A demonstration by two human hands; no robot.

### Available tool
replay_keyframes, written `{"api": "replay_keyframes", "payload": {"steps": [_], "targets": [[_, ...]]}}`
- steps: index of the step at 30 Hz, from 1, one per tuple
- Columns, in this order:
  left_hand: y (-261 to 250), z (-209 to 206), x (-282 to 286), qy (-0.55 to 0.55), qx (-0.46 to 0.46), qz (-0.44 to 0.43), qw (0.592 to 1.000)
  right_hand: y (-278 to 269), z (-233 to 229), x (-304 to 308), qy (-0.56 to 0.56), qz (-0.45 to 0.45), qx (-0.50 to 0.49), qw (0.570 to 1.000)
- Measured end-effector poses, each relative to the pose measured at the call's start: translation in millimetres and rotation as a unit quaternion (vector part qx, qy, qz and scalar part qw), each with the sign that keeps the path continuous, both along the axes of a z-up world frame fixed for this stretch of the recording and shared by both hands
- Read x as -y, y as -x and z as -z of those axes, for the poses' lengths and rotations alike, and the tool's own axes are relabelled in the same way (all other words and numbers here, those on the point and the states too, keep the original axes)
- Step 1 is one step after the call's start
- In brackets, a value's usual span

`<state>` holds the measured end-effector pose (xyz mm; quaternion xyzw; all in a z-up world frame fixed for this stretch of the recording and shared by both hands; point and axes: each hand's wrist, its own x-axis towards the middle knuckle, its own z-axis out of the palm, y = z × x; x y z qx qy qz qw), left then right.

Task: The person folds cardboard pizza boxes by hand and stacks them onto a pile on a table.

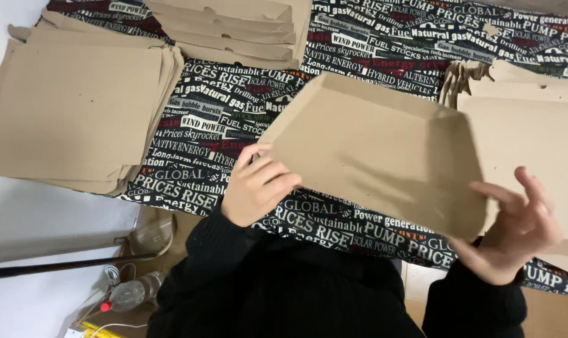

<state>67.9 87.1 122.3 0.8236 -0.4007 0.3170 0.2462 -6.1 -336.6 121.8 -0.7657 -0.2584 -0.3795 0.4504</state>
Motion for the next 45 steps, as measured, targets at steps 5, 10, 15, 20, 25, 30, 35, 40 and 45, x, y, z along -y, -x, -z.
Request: {"api": "replay_keyframes", "payload": {"steps": [5,10,15,20,25,30,35,40,45], "targets": [[11,-13,11,-0.002,0.062,0.010,0.998,22,-37,-17,0.192,-0.013,-0.059,0.980],[21,-25,21,0.002,0.062,0.026,0.998,33,-17,4,0.323,0.113,-0.068,0.937],[21,-37,26,0.032,0.078,0.044,0.995,51,28,39,0.267,0.235,-0.015,0.934],[1,-39,0,-0.092,0.000,0.081,0.992,60,43,59,0.161,0.270,-0.041,0.948],[0,-6,13,-0.090,-0.031,0.059,0.994,35,-17,-5,0.228,0.330,-0.044,0.915],[12,10,66,0.009,-0.034,0.142,0.989,19,5,-52,0.265,0.277,0.053,0.922],[25,19,103,0.131,-0.008,0.217,0.967,2,46,-88,0.252,0.173,0.119,0.945],[24,-6,82,0.105,-0.035,0.132,0.985,2,56,-60,0.286,0.179,0.074,0.938],[32,2,81,0.072,-0.106,0.121,0.984,6,49,-55,0.336,0.172,0.058,0.924]]}}
